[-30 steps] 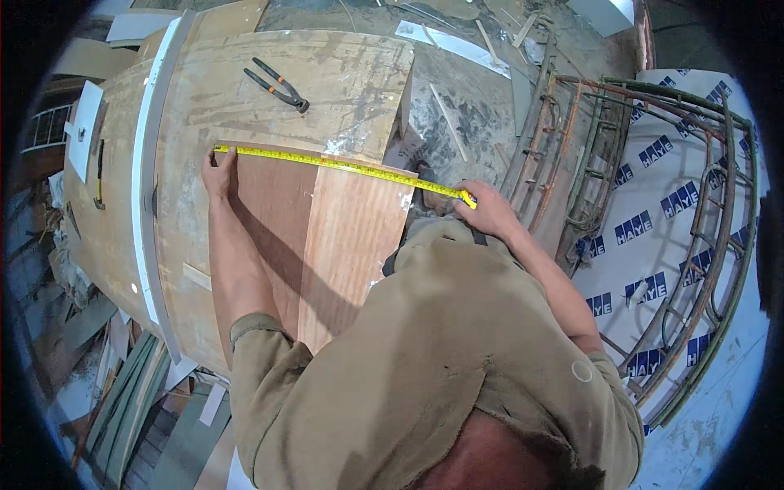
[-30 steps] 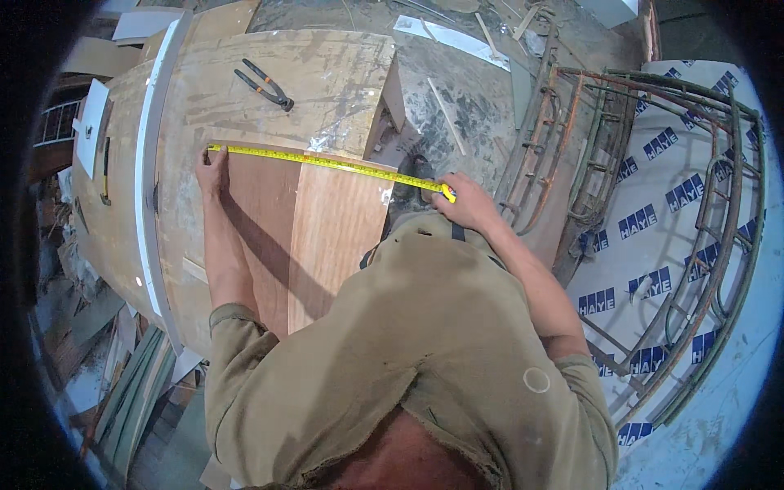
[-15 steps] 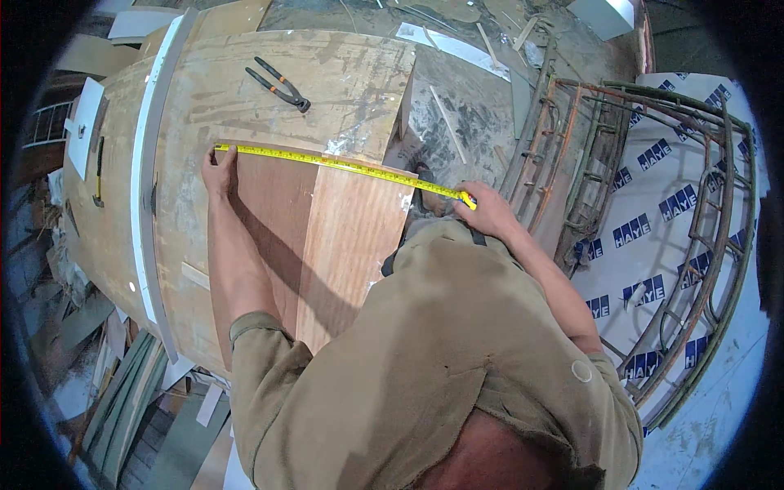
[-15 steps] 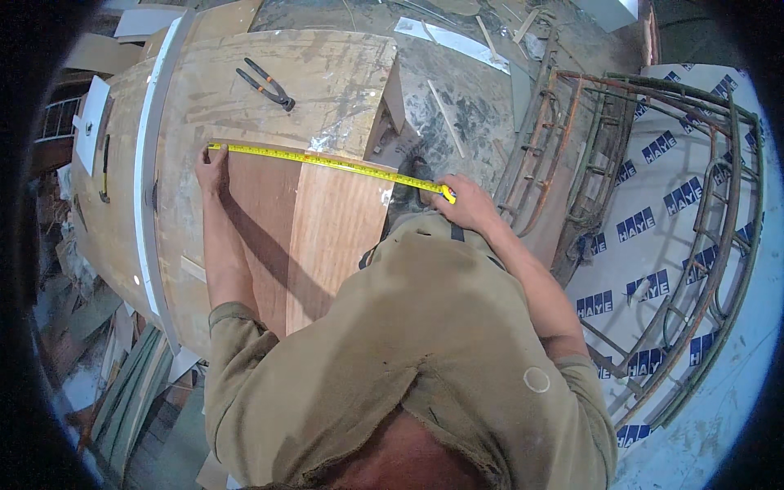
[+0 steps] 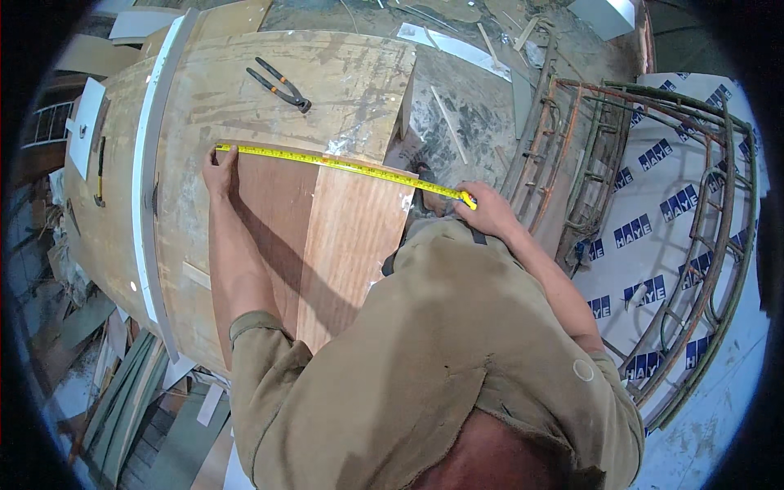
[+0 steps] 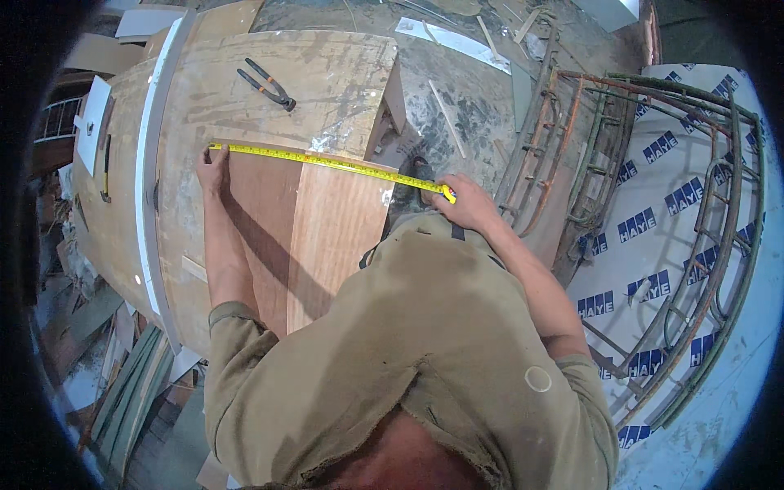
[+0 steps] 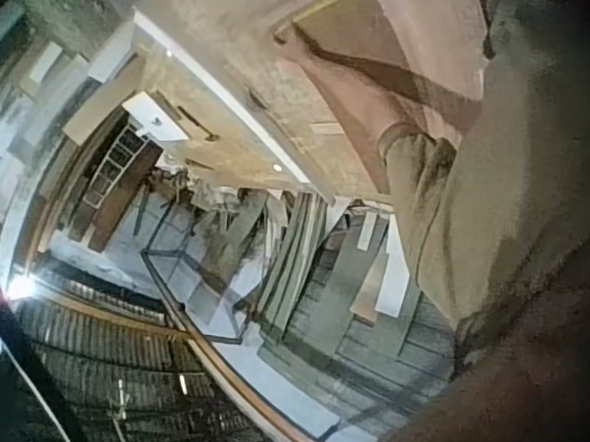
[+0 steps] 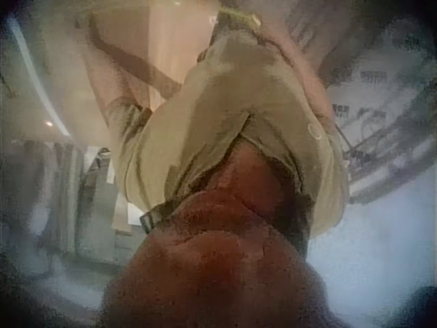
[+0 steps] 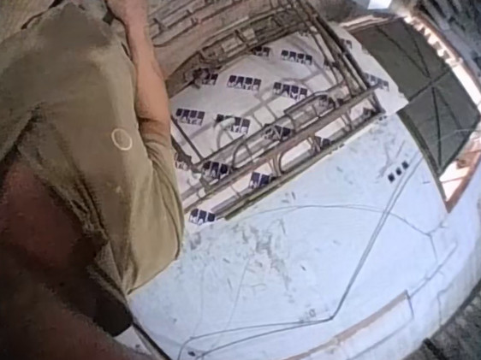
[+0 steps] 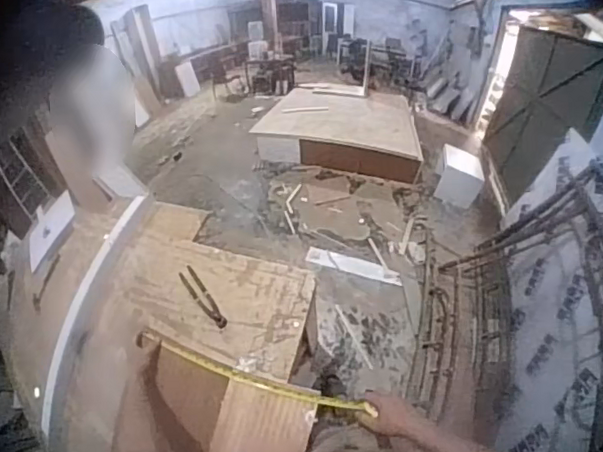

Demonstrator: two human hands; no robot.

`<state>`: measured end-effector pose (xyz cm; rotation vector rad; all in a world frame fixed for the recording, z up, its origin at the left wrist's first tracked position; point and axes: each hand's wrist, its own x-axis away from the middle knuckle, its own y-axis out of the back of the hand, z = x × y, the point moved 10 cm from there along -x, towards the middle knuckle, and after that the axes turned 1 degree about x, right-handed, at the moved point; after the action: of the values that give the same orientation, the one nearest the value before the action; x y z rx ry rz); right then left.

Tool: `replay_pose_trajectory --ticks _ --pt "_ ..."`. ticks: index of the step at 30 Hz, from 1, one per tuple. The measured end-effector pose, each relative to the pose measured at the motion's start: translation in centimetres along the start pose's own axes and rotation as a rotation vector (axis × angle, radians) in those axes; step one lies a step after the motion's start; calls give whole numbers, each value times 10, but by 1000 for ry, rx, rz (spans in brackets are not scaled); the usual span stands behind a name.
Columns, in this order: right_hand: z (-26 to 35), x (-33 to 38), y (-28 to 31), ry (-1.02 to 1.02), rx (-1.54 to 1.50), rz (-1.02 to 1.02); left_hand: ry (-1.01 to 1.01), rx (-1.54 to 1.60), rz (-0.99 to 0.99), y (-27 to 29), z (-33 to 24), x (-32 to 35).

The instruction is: The person uses a tape measure to check the dimensions of a wood panel and a wooden frame, then uses a hammer to drive a nail into a wooden board.

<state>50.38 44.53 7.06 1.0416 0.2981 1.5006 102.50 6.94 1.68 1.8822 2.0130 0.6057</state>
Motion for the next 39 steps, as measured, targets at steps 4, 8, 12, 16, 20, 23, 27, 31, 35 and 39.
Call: replay_pose_trajectory --ticks 4,8,12,16,20,23,27,31,35,39 --pt "3 1 2 -23 -15 18 -46 -40 -34 0 -7 0" --pt "0 -1 -1 27 -28 -18 -37 20 -35 12 8 -5" --pt "-4 -1 0 11 -38 -19 -47 -22 -37 0 3 -4" --pt "14 -1 6 32 -51 3 3 86 -33 22 27 -9" --pt "3 -1 3 9 -43 -7 13 -20 3 -3 11 -6" --pt "3 -2 1 10 -51 5 -1 59 18 2 21 -13" --pt "-1 -3 -2 35 -24 -19 6 24 30 6 26 -13" --pt "-4 -2 -2 -4 -13 0 -8 50 24 -8 11 -10" --pt "-1 -2 -2 -1 -13 2 44 269 29 -1 11 -2" --pt "-1 0 1 -14 -49 -10 -12 65 -45 -1 -7 4"
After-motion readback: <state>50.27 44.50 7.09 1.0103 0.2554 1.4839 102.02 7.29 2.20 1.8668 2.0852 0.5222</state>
